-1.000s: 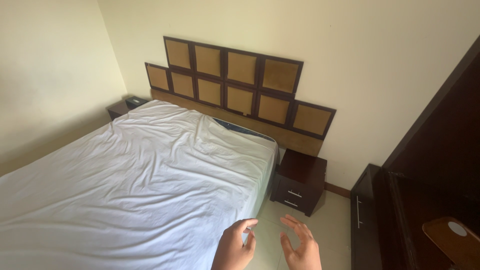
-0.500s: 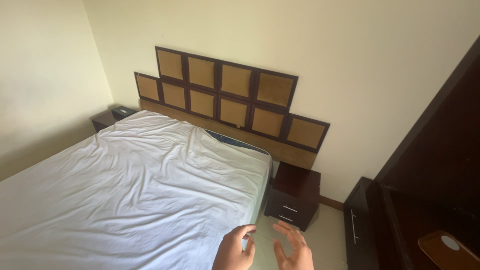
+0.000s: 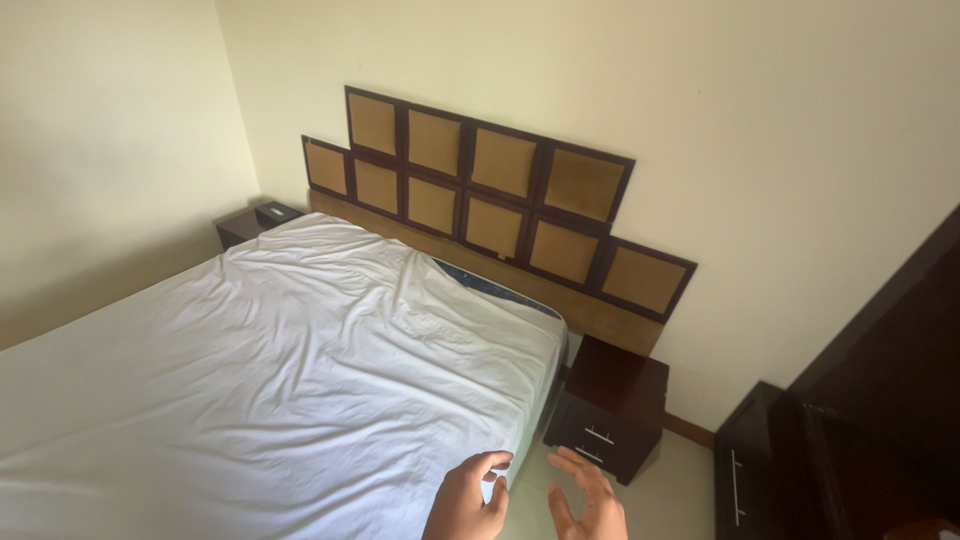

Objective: The person smooths a white fitted sheet over a mattress, tucking the edges and pressing down to remove wrinkles. The person moves around the bed to adjust the sheet on all sides.

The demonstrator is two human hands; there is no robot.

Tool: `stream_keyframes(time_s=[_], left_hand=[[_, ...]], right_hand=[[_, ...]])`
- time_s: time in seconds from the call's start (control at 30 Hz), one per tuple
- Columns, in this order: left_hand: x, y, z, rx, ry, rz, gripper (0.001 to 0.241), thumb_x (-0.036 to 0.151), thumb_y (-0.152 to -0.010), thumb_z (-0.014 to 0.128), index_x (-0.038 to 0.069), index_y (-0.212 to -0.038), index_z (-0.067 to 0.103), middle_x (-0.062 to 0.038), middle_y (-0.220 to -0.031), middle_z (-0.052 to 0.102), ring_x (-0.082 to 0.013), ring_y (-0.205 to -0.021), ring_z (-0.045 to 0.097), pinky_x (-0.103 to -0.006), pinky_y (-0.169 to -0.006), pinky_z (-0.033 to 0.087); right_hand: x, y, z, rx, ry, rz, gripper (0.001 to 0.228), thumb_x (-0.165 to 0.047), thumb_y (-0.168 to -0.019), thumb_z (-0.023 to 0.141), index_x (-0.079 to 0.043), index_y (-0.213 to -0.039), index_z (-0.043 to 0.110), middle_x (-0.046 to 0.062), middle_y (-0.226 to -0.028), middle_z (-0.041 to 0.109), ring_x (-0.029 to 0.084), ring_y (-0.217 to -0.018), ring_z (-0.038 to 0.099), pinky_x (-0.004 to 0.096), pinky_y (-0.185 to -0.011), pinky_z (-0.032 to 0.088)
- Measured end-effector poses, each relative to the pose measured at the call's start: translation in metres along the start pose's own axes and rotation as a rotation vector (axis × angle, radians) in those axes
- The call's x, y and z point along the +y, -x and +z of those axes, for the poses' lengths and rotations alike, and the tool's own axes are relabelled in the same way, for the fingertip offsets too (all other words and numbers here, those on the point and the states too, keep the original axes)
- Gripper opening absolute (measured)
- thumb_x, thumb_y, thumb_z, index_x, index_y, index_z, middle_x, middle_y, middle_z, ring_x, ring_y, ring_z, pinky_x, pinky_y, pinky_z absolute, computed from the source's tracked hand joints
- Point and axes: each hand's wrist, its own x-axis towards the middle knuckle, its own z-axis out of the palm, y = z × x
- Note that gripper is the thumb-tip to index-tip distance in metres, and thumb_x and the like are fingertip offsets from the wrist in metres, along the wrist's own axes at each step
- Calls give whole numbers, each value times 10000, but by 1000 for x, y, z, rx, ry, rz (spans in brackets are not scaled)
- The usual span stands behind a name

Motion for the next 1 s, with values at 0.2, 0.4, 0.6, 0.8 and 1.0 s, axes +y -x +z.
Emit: stream_keyframes(time_s=[0.2, 0.4, 0.6, 0.8, 1.0], left_hand=[[-1, -29, 24, 33, 23, -26, 424, 101, -860, 664, 147, -1280, 701, -60, -1182, 770, -221, -1045, 761, -351, -876, 601], [6, -62, 53, 125, 52, -1, 378, 100, -854, 674, 108, -1231, 698, -87, -1170, 772, -234, -1053, 762, -354, -926, 581], [17, -81, 80, 241, 68, -49, 375, 112, -853, 662, 130, -1224, 711, -69, -1160, 780, -229, -1053, 745, -367, -938, 566], [11, -94, 94, 278, -9, -105, 409, 146, -867, 673, 172, -1273, 719, -46, -1173, 763, -220, -1084, 708, -375, -965, 552], [1, -112, 80, 296, 6, -146, 357, 150, -869, 663, 163, -1222, 713, -30, -1173, 771, -207, -1088, 718, -368, -967, 565]], right_hand=[[21, -42, -6, -88, 10, 25, 471, -104, -835, 717, -203, -1294, 739, 29, -1452, 619, 238, -1414, 529, 443, -1177, 419], [45, -88, -15, -103, -55, -74, 418, -101, -830, 722, -169, -1242, 759, 66, -1426, 646, 257, -1401, 550, 452, -1171, 420], [44, -123, -37, -161, -94, -169, 415, -106, -827, 721, -169, -1236, 753, 64, -1405, 660, 252, -1373, 582, 440, -1127, 481], [60, -151, -32, -269, -113, -75, 428, -122, -872, 703, -194, -1292, 735, 42, -1443, 624, 231, -1412, 540, 447, -1169, 421], [72, -178, -1, -345, -98, -136, 407, -147, -885, 707, -194, -1289, 717, 46, -1458, 596, 230, -1438, 499, 446, -1191, 389]])
